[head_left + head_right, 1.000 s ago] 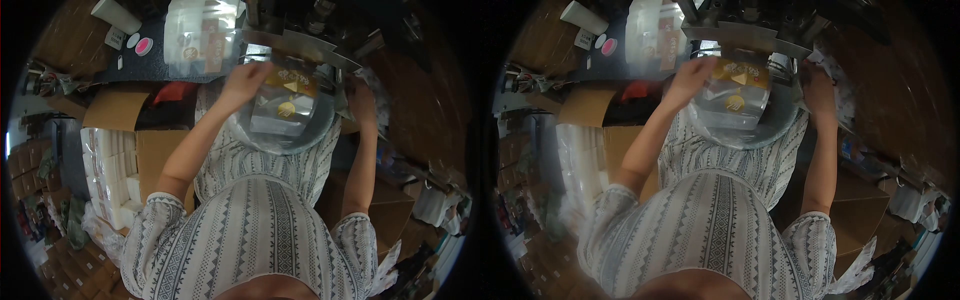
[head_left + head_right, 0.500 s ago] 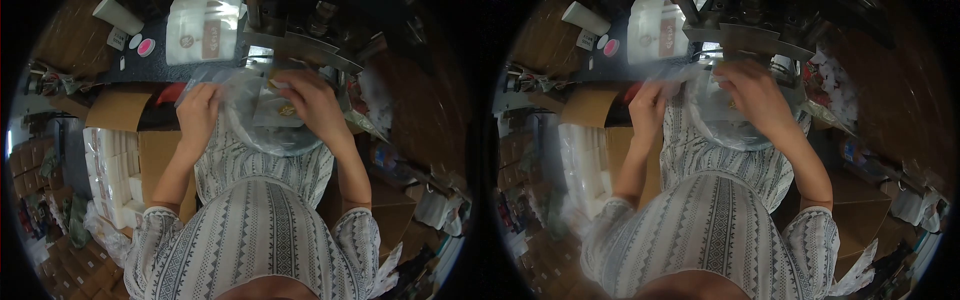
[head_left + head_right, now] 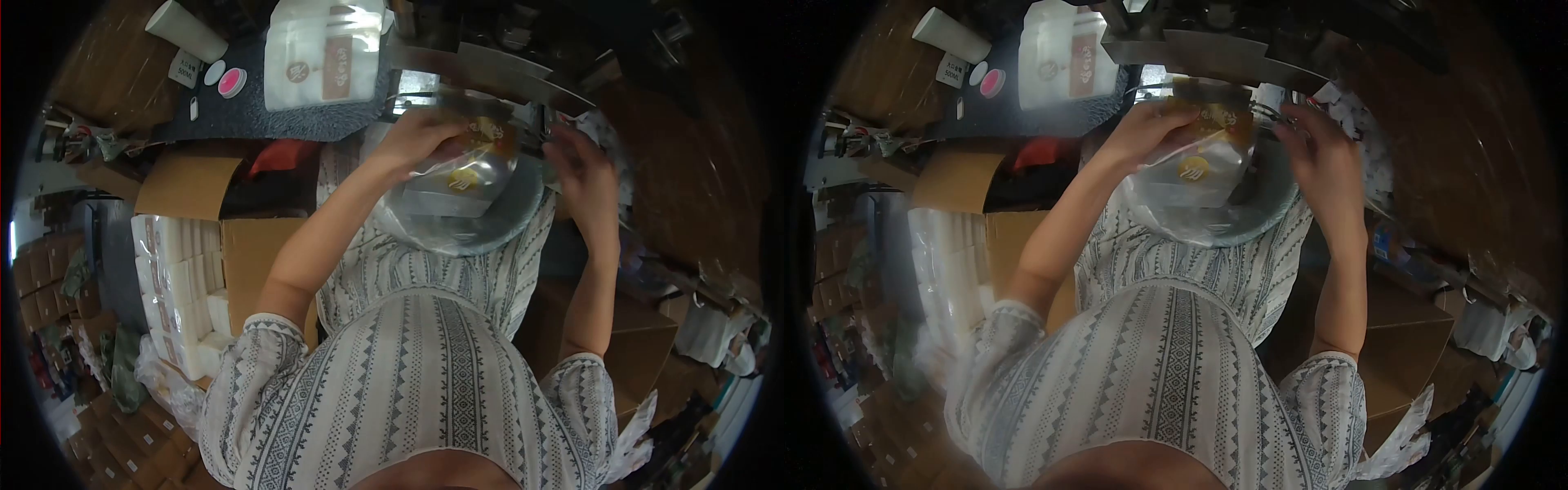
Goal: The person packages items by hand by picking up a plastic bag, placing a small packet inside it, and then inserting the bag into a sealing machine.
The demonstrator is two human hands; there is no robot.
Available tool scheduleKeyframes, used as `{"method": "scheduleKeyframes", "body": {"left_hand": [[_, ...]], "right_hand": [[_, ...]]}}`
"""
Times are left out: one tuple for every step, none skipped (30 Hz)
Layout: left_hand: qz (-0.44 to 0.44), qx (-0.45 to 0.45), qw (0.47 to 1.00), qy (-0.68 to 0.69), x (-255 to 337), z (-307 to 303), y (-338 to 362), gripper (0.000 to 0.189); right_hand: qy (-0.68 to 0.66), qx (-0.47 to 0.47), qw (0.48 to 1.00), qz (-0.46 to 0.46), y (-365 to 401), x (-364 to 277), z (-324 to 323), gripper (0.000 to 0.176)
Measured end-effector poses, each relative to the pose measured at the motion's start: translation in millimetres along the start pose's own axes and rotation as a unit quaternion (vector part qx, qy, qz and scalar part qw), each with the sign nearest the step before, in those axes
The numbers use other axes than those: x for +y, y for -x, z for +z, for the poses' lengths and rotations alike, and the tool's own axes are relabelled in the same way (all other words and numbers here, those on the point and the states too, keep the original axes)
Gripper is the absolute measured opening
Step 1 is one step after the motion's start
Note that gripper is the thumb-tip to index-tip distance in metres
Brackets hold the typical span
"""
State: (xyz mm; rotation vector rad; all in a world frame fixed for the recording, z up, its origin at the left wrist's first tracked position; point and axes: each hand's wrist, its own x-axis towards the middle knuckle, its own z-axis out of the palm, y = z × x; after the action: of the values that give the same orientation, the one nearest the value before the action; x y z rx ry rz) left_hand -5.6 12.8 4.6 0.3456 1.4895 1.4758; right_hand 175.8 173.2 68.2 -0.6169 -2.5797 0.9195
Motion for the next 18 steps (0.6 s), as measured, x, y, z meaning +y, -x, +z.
{"method": "scheduleKeyframes", "body": {"left_hand": [[0.0,-0.001,1.0,0.0,0,1,0,0.025],[0.015,0.014,1.0,-0.004,-1,2,2,0.028],[0.028,0.03,0.999,-0.008,-4,2,5,0.031],[0.024,0.031,0.999,-0.008,-7,-7,5,0.031],[0.135,0.115,0.972,-0.155,-6,-28,0,0.036],[0.242,0.197,0.904,-0.294,-1,-50,-6,0.041],[0.335,0.274,0.815,-0.385,4,-73,-9,0.046],[0.414,0.34,0.704,-0.466,6,-95,-9,0.053],[0.335,0.347,0.644,-0.594,-7,-113,-10,0.062],[0.335,0.35,0.642,-0.595,-19,-112,-6,0.062],[0.347,0.304,0.626,-0.629,-34,-110,4,0.062],[0.358,0.254,0.608,-0.662,-40,-104,15,0.062],[0.341,0.265,0.634,-0.642,-38,-95,29,0.054],[0.34,0.262,0.635,-0.643,-35,-96,37,0.054],[0.299,0.275,0.65,-0.642,-31,-102,47,0.044],[0.261,0.289,0.664,-0.638,-28,-105,53,0.034],[0.261,0.29,0.666,-0.635,-26,-102,58,0.034],[0.268,0.31,0.684,-0.604,-25,-98,65,0.024]], "right_hand": [[0.102,0.047,0.993,0.022,0,5,-6,0.031],[0.202,0.091,0.974,0.045,1,12,-10,0.03],[0.201,0.088,0.975,0.048,2,28,-8,0.03],[0.297,0.057,0.949,0.09,2,50,-1,0.029],[0.389,0.03,0.912,0.127,-3,62,2,0.027],[0.389,0.035,0.912,0.123,-8,64,1,0.027],[0.325,0.025,0.939,0.114,-9,65,1,0.027],[0.258,0.011,0.96,0.11,-6,66,2,0.028],[0.256,0.009,0.96,0.11,-5,68,2,0.028],[0.24,-0.013,0.964,0.115,-9,71,0,0.028],[0.224,-0.033,0.967,0.119,-12,72,-1,0.028],[0.221,-0.03,0.968,0.119,-15,71,-2,0.028],[0.232,-0.034,0.965,0.12,-16,69,-3,0.028],[0.245,-0.042,0.961,0.121,-14,67,-5,0.028],[0.246,-0.046,0.96,0.123,-10,61,-9,0.028],[0.235,-0.031,0.96,0.152,-8,53,-13,0.028],[0.223,-0.016,0.958,0.179,-8,46,-17,0.028],[0.226,-0.017,0.958,0.178,-7,43,-20,0.028]]}}
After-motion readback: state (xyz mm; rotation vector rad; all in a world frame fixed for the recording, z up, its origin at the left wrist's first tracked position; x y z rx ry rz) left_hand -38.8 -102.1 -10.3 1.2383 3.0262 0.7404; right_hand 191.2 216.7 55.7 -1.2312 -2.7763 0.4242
